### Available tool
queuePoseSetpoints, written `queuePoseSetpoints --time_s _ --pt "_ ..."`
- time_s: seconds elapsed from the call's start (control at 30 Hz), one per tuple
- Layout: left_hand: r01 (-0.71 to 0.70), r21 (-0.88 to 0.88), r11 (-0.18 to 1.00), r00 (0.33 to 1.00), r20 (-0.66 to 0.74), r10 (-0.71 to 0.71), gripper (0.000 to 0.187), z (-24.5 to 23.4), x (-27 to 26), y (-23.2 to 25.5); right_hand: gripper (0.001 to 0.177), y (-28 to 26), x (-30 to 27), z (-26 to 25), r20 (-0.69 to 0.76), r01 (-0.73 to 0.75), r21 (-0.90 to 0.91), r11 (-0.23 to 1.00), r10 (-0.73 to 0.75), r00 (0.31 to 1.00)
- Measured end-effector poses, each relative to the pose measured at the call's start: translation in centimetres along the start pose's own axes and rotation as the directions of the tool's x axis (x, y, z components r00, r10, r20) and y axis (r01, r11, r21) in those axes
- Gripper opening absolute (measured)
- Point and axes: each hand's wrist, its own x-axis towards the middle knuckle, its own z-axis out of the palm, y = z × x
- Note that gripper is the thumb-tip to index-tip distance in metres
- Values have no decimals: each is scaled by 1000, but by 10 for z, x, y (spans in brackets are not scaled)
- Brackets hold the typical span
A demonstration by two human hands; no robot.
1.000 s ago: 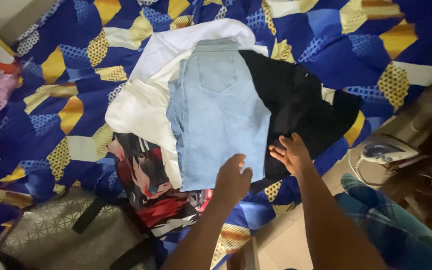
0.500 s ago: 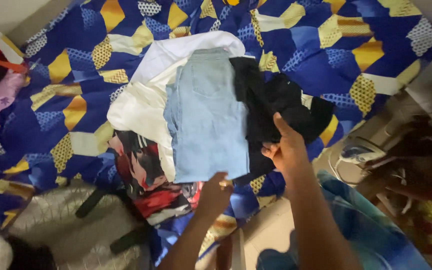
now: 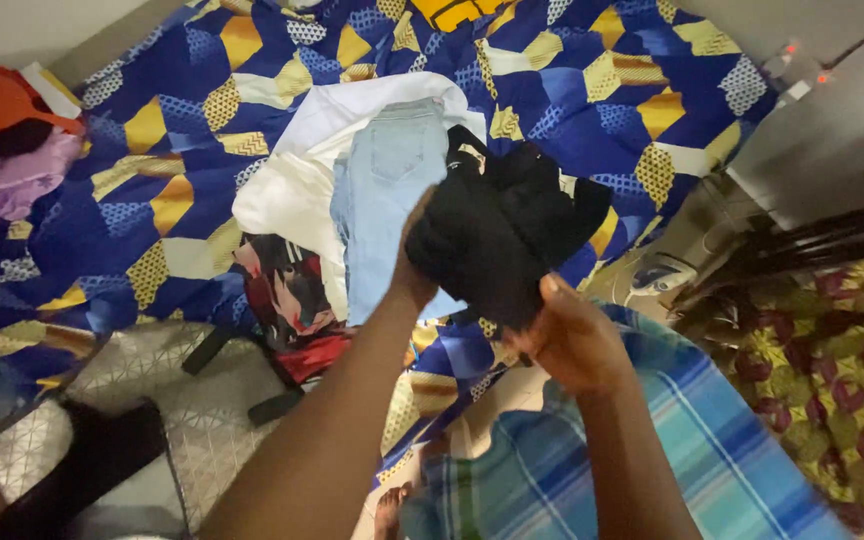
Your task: The person folds two pairs of dark trousers on a small table and places them into a large bag.
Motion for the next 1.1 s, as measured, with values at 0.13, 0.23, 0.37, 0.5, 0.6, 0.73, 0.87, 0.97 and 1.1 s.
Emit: queuePoseSetpoints --time_s 0.13,0.23,0.37,0.5,0.6,0.73,0.87,0.97,1.1 --pt "180 -295 938 983 70 -167 41 27 -15 65 58 32 22 -40 199 257 -246 934 -211 957" --pt "270 -175 947 954 184 -238 43 49 -48 104 91 63 60 -55 -52 182 -868 462 -449 892" --pt "297 119 947 859 400 -319 47 80 -104 151 84 80 73 -58 31 230 -842 488 -382 924" --pt "150 294 944 861 430 -271 52 82 -123 205 77 57 66 -22 84 400 -699 593 -487 869" --pt "78 377 923 915 340 -217 66 60 -143 224 72 27 45 -2 57 484 -613 624 -576 815" --pt "-118 845 521 990 140 -4 93 38 -165 198 66 -10 17 5 21 574 -546 611 -674 738" --pt "-311 880 359 917 179 357 109 56 -166 180 59 -33 -16 -12 -25 604 -536 589 -727 687" --pt "-384 901 201 864 274 424 49 79 -154 188 54 -48 -52 -45 -80 617 -550 563 -771 632" --pt "-89 822 563 995 43 94 37 112 -168 229 48 -87 -123 -100 -152 627 -591 508 -833 532"
